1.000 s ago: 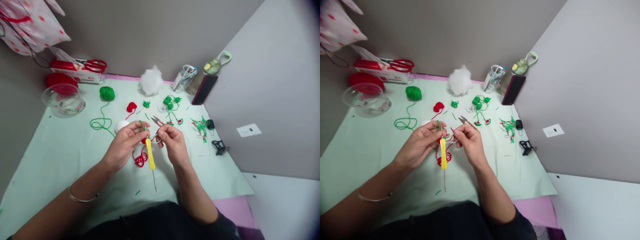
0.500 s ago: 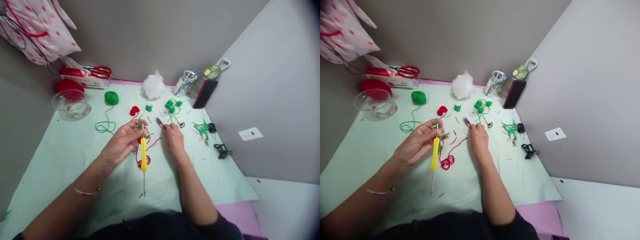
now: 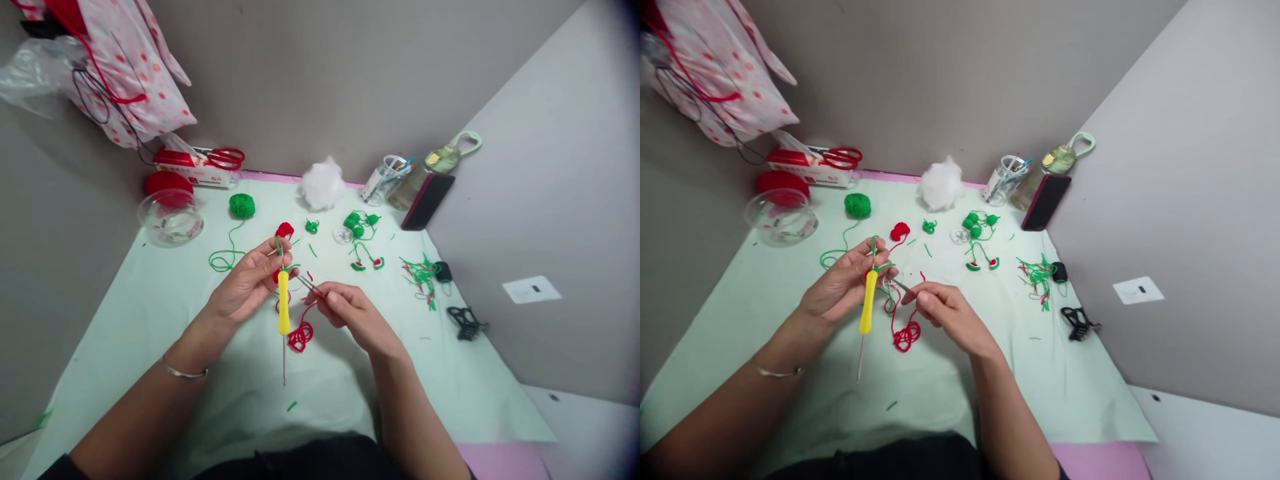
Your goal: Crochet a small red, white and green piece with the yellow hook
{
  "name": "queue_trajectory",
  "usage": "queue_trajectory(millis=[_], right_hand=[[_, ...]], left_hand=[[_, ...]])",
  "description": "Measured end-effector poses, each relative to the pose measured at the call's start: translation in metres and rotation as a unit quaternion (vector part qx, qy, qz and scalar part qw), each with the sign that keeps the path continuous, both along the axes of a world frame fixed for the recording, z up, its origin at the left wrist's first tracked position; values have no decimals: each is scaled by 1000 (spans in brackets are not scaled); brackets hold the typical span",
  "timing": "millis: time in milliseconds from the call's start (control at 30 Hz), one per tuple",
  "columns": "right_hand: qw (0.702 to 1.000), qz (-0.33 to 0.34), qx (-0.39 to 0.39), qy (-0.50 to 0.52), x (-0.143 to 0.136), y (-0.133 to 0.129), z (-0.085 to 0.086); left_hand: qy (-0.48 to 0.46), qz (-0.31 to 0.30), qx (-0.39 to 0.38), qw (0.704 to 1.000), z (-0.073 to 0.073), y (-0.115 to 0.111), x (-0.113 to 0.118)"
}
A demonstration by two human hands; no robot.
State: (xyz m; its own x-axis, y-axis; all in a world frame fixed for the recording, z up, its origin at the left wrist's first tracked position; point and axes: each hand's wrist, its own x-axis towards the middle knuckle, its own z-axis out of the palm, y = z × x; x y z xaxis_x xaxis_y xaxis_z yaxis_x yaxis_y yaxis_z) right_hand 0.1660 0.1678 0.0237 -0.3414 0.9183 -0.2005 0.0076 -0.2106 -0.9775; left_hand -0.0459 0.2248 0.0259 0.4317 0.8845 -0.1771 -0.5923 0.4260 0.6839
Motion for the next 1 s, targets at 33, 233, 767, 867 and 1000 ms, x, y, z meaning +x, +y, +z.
queue_trajectory(millis=[33, 233, 767, 867, 1000], right_hand=[[1000, 9, -7, -6, -1, -1, 0], [999, -12, -30, 8, -5, 1, -7], [990, -65, -87, 92, -18, -1, -6], [984, -69, -107, 123, -21, -1, -4], [971, -47, -141, 187, -23, -2, -3]], left_hand=[[2, 3, -3, 1000, 0, 0, 1], [3, 2, -15, 1000, 0, 0, 4], [5, -42, 27, 999, -2, -5, 5], [-9, -38, 35, 999, -4, -4, 5], [-32, -47, 45, 997, -6, -5, 5]])
